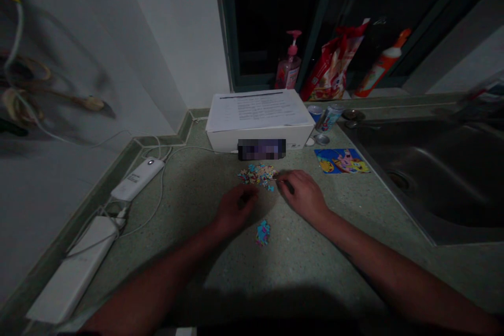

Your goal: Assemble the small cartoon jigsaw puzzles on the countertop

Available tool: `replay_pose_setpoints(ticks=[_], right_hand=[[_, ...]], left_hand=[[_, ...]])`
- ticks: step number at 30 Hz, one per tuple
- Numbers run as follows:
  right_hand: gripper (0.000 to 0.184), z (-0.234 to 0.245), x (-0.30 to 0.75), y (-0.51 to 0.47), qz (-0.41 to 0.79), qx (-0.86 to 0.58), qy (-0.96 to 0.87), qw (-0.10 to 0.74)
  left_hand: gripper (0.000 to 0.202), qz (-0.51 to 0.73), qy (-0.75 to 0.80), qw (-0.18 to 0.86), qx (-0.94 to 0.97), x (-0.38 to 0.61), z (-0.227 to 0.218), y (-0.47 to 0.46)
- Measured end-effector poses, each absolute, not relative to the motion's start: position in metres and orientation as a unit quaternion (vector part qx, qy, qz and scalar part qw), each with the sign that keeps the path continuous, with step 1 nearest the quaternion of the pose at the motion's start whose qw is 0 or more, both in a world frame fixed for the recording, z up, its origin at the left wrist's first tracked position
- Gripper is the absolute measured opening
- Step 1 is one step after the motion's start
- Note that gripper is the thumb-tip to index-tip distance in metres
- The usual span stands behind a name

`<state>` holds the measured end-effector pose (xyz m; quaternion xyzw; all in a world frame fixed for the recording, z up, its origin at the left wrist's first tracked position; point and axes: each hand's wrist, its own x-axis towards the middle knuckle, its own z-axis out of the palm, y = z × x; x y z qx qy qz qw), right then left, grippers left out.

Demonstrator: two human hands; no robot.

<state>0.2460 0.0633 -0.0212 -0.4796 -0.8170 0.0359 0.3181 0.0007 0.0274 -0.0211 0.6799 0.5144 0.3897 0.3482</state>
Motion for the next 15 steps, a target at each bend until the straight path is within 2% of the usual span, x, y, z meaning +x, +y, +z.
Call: replay_pose_setpoints(ticks=[3, 7, 12, 15], right_hand=[[0.013, -0.019, 0.242, 0.057, 0.073, -0.443, -0.823, 0.348], [0.011, -0.018, 0.231, 0.045, 0.113, -0.385, -0.844, 0.357], [0.010, -0.017, 0.222, 0.035, 0.135, -0.353, -0.852, 0.363], [0.009, -0.017, 0.221, 0.035, 0.150, -0.344, -0.853, 0.362]], left_hand=[[0.017, 0.396, 0.502, 0.303, 0.707, 0.001, -0.023, 0.027], [0.026, 0.392, 0.480, 0.255, 0.742, 0.001, -0.024, 0.027], [0.009, 0.364, 0.472, 0.252, 0.762, 0.001, -0.024, 0.028], [0.006, 0.363, 0.471, 0.243, 0.766, 0.001, -0.024, 0.028]])
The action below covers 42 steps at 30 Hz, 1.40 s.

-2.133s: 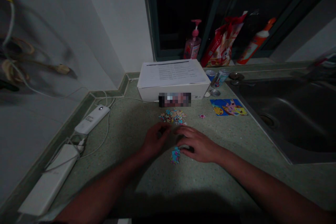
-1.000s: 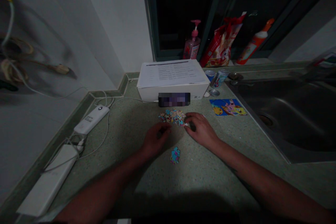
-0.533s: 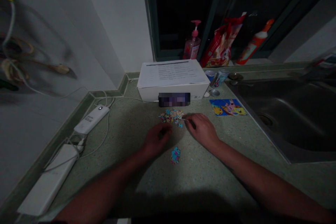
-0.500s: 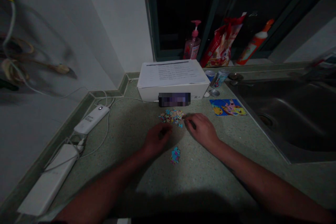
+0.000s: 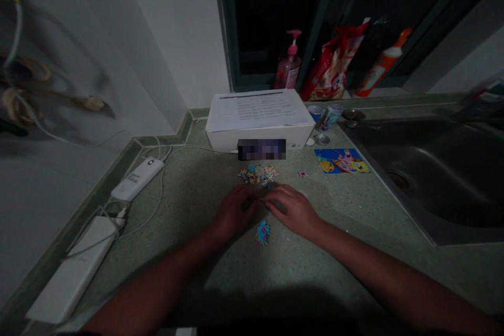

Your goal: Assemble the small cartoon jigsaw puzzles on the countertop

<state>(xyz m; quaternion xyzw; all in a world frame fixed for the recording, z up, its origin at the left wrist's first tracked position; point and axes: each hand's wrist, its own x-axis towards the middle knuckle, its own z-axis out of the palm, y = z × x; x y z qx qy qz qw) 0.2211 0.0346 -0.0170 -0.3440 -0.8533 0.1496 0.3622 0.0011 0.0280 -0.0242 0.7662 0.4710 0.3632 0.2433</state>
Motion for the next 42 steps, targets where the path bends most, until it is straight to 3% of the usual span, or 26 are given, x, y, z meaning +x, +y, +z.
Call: replay_pose_setpoints(ticks=[28, 37, 42], right_hand=[[0.015, -0.021, 0.224, 0.038, 0.196, -0.367, -0.836, 0.357], [0.008, -0.023, 0.226, 0.038, 0.215, -0.422, -0.798, 0.374], [0.006, -0.028, 0.222, 0.038, 0.295, -0.445, -0.742, 0.405]], left_hand=[[0.011, 0.327, 0.596, 0.228, 0.697, 0.001, -0.025, 0.047], [0.015, 0.351, 0.536, 0.227, 0.734, -0.001, -0.025, 0.043], [0.013, 0.345, 0.468, 0.261, 0.770, 0.002, -0.021, 0.034]])
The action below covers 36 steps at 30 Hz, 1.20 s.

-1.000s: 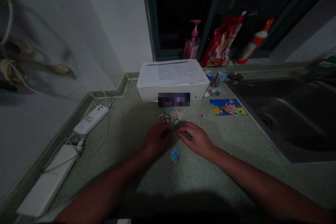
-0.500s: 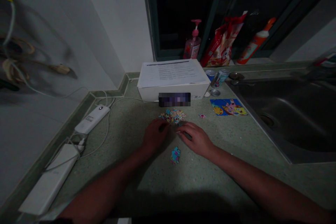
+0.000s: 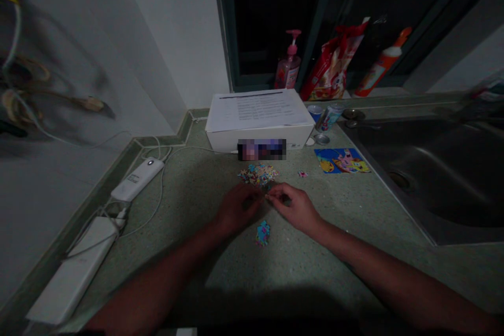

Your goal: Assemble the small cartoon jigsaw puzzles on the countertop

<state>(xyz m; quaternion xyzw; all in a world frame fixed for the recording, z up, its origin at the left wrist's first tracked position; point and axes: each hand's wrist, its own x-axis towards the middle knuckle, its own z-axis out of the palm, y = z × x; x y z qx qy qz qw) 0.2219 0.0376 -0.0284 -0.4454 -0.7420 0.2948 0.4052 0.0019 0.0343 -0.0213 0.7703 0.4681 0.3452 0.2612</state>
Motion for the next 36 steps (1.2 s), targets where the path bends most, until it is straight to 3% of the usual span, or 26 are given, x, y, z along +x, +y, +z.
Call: replay_pose_setpoints(ticks=[11, 36], right_hand=[[0.010, -0.0310, 0.2179, 0.0349, 0.380, -0.422, -0.716, 0.406], [0.018, -0.0312, 0.2201, 0.0372, 0.443, -0.411, -0.683, 0.410]], left_hand=[[0.012, 0.344, 0.488, 0.315, 0.738, 0.0024, -0.0195, 0.0312], [0.015, 0.359, 0.478, 0.311, 0.739, -0.0007, -0.0228, 0.0322]])
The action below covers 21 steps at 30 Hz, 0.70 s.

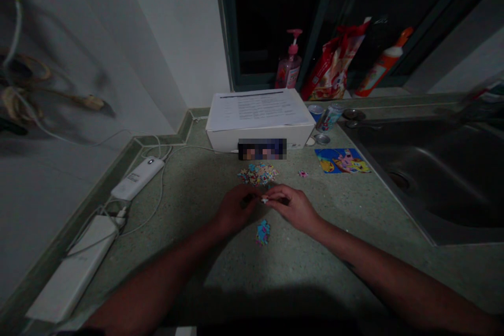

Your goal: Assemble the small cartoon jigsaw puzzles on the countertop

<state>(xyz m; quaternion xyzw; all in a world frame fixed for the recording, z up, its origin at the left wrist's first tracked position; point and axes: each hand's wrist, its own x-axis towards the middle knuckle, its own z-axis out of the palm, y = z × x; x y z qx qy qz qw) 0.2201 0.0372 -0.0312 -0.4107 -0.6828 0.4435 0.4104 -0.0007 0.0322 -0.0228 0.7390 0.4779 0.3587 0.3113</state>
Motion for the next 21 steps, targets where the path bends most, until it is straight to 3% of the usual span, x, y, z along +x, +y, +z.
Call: replay_pose_setpoints(ticks=[12, 21], right_hand=[[0.014, -0.032, 0.222, 0.038, 0.411, -0.423, -0.697, 0.407], [0.006, -0.021, 0.223, 0.038, 0.263, -0.382, -0.797, 0.387]], left_hand=[[0.014, 0.373, 0.459, 0.320, 0.740, 0.000, -0.019, 0.030], [0.007, 0.385, 0.424, 0.316, 0.756, -0.001, -0.021, 0.032]])
